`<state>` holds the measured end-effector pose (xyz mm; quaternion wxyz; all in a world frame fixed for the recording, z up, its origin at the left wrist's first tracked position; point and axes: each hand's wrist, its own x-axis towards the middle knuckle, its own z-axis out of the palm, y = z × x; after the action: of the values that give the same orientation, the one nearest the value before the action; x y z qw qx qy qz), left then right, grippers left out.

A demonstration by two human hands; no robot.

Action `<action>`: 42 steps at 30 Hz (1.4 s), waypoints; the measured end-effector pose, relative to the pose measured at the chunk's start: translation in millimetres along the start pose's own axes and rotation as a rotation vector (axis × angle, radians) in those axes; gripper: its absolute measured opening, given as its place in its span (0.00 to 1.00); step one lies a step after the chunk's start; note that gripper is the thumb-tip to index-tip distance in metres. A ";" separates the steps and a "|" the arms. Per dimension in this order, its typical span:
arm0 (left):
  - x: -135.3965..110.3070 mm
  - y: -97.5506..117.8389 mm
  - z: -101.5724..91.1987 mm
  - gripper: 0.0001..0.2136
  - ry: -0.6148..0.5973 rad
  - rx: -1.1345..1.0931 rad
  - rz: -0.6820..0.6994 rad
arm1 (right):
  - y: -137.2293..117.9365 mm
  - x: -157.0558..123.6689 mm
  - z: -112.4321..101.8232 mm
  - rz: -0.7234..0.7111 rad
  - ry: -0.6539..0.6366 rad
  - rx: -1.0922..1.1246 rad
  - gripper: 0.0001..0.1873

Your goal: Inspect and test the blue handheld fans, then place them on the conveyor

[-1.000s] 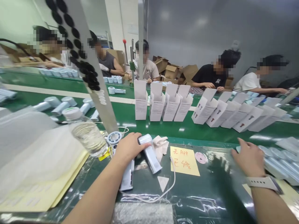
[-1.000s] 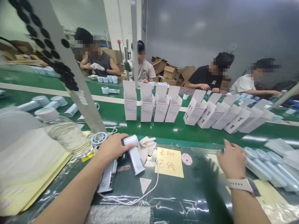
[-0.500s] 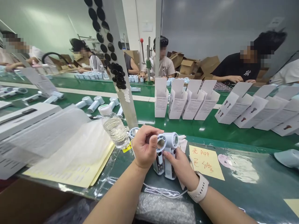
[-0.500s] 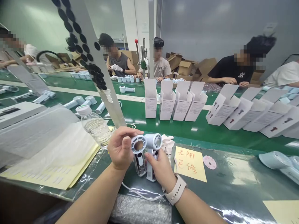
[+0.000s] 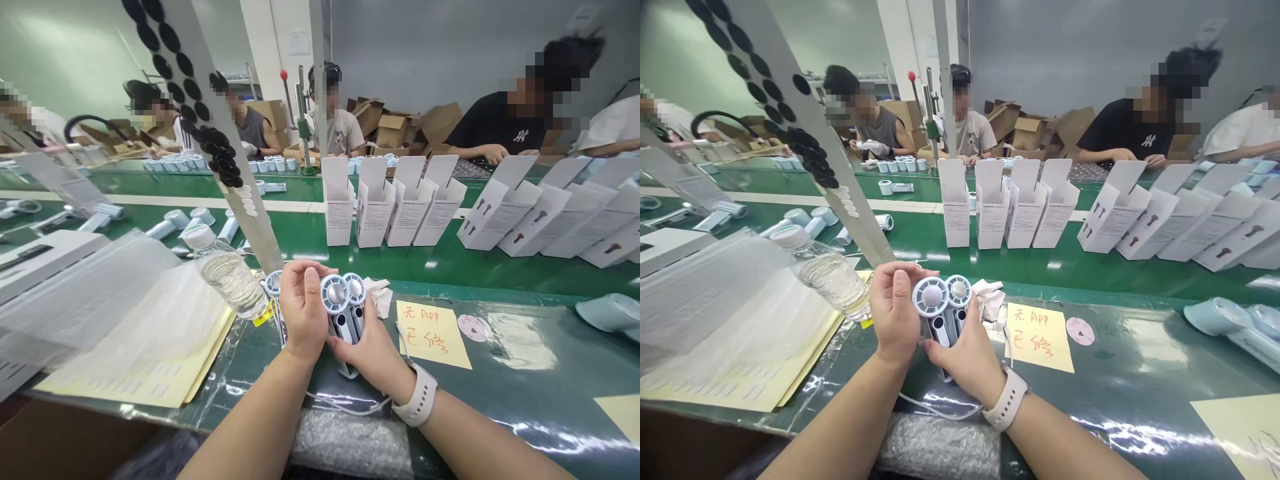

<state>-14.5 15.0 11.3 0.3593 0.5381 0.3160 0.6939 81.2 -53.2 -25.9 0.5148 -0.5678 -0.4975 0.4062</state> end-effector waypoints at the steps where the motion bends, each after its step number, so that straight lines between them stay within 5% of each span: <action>1: -2.1 -1.0 2.1 0.13 -0.006 -0.041 0.028 | 1.7 2.0 -3.3 -0.007 -0.004 0.050 0.48; 3: -7.5 -3.5 6.5 0.17 0.002 -0.093 -0.004 | 5.0 5.9 -11.9 -0.015 -0.027 0.204 0.44; 5: -13.9 -6.1 10.4 0.25 -0.040 -0.114 -0.207 | 6.7 8.7 -20.9 -0.027 -0.046 0.339 0.40; 8: -22.8 -8.4 15.0 0.27 -0.288 -0.227 -0.611 | 4.7 10.0 -32.2 -0.084 -0.010 0.362 0.38; 10: -26.4 -7.9 16.2 0.27 -0.421 -0.328 -0.753 | 1.6 9.7 -37.6 -0.128 0.017 0.307 0.38; 17: -21.9 -1.8 12.3 0.26 -0.530 -0.522 -0.916 | -2.9 10.5 -60.5 -0.257 -0.196 0.067 0.44; 21: -18.9 -3.3 10.9 0.26 -0.516 -0.625 -0.984 | -1.7 17.6 -85.0 -0.164 -0.057 -0.133 0.40; 25: -17.5 -6.2 9.1 0.26 -0.496 -0.691 -0.992 | -10.1 24.2 -103.2 -0.002 0.049 -0.613 0.33; 28: -14.7 -9.1 7.3 0.23 -0.455 -0.733 -1.004 | -15.0 22.5 -100.7 0.152 -0.071 -0.888 0.19; 32: -8.3 -12.4 3.7 0.19 -0.357 -0.763 -1.051 | -14.0 15.6 -81.9 0.187 -0.153 -0.959 0.09; 36: -3.3 -14.5 0.9 0.23 -0.295 -0.763 -1.041 | -17.9 10.8 -70.8 0.155 -0.322 -0.794 0.05; 39: -0.3 -16.1 0.5 0.28 -0.267 -0.766 -1.029 | -19.4 8.2 -68.2 0.294 -0.522 -0.305 0.01; 42: 2.9 -16.7 1.4 0.28 -0.206 -0.766 -0.986 | -14.9 5.4 -61.6 0.406 -0.545 0.057 0.05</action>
<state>-10.9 26.6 -0.6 0.8326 0.2266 0.2198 0.4552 139.9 -59.4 -2.2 0.2873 -0.5112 -0.4818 0.6511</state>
